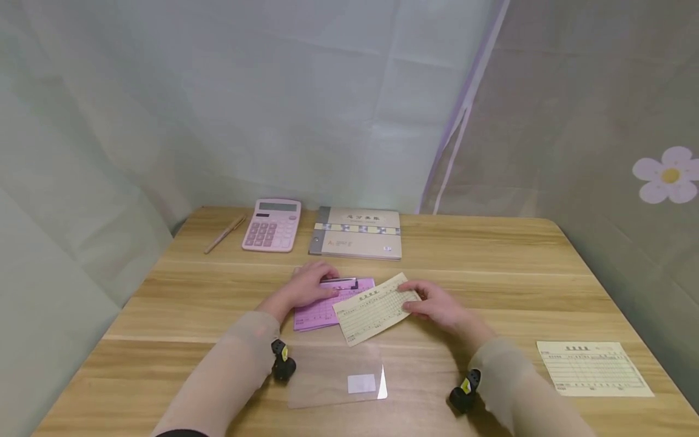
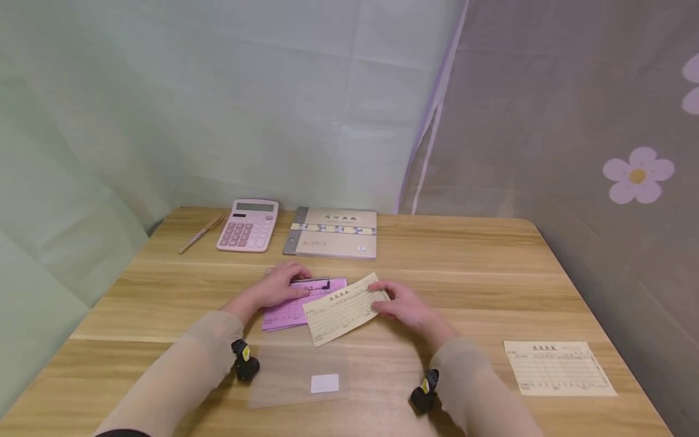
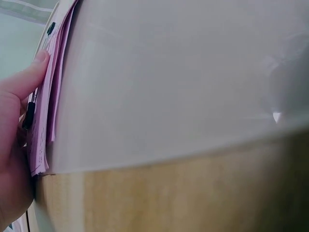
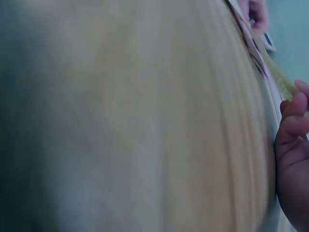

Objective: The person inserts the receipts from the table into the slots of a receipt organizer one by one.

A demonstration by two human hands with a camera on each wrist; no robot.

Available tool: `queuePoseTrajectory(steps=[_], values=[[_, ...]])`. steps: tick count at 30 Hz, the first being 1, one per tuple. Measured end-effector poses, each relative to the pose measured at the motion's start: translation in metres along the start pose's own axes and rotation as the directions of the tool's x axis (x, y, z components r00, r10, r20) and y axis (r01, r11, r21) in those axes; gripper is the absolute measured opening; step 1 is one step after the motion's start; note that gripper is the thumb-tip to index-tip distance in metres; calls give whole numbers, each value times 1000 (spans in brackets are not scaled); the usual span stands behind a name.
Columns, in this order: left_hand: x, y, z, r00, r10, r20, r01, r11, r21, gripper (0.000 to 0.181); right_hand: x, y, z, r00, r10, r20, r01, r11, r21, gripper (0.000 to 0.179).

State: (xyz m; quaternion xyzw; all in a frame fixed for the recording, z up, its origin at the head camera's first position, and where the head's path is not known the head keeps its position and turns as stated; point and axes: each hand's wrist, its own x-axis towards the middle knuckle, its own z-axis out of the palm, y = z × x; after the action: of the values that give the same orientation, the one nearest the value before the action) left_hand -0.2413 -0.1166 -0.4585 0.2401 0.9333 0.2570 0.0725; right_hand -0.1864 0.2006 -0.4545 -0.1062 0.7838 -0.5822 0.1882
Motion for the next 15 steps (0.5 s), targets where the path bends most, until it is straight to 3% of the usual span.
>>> queuePoseTrajectory(steps=[6,12,15], values=[[3,-3,2,1000,-15,10,15,1000,9,36,1,-2,16,999,20,40,-19,1000,-11,42],[5,-3,-2,999,-9,50,10,1000,-20,35,1,-6,32,993,17,118,-31,993,118,40],[5,-1,-7,997,-8,77,10,999,-34,36,2,-9,39,990,12,141,-29,992,120,38]])
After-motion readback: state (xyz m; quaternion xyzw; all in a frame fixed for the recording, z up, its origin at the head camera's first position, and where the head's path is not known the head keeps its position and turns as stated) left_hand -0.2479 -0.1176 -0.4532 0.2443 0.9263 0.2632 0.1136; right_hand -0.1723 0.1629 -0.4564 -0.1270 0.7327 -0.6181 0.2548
